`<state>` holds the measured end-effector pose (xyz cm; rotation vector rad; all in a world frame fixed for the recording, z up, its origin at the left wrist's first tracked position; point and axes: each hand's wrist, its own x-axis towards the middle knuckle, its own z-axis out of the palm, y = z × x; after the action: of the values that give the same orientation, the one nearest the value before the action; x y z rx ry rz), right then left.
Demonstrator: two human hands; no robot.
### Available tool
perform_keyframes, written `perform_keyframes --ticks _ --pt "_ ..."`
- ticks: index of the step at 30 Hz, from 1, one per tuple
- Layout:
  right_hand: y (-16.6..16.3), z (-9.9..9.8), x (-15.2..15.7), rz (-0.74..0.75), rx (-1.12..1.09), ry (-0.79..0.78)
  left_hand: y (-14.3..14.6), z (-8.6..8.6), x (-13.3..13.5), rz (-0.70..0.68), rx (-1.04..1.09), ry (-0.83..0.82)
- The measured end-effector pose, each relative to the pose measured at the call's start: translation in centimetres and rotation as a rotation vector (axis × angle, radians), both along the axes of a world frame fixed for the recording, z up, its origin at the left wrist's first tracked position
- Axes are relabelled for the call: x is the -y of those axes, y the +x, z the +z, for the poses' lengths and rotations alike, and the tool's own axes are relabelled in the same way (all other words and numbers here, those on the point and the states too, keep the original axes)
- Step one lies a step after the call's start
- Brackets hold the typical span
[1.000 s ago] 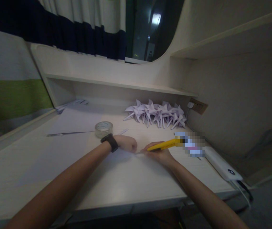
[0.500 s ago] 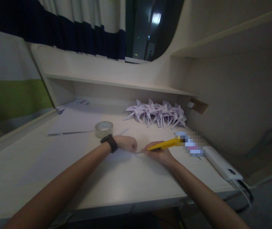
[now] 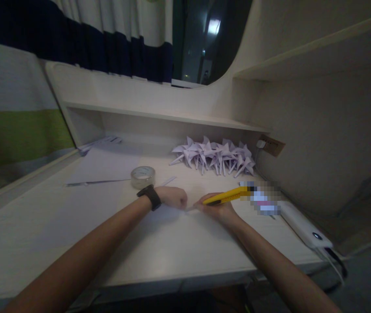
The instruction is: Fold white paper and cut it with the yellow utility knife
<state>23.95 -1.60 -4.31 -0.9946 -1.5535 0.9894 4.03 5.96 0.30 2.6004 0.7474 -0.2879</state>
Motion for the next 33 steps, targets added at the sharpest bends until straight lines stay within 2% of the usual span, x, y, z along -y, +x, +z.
perform_keyframes --ticks 4,10,15,18,22,25,28,33 --pt "0.2 0.3 -0.3 -0.084 -0.168 -0.026 -0.1 0.1 0.2 0.002 0.006 0.027" --pt "0.3 0.4 -0.9 -0.342 -0.345 -0.015 -1.0 0.6 -0.2 0.047 0.111 0.066" --pt "0.5 -0.2 -1.7 -0.481 -0.483 -0.014 -1.9 3.0 -0.1 0.187 0.394 0.06" --pt "0.6 -0.2 -2.0 -0.49 -0.502 -0.057 -2.2 4.6 0.5 0.286 0.56 0.002" --pt "0.5 -0.5 -2.1 -0.469 -0.502 -0.067 -2.3 5.5 1.7 0.518 0.726 -0.057" --pt "0.4 -0.7 -2.1 -0.464 -0.518 -0.082 -2.5 5.0 2.2 0.681 0.805 -0.186" --pt "0.3 -0.7 -2.0 -0.455 -0.527 -0.097 -2.7 3.7 2.0 0.792 0.849 -0.315" --pt "-0.1 -0.4 -1.5 -0.429 -0.465 -0.032 -3.3 0.3 1.2 0.903 0.933 -0.338"
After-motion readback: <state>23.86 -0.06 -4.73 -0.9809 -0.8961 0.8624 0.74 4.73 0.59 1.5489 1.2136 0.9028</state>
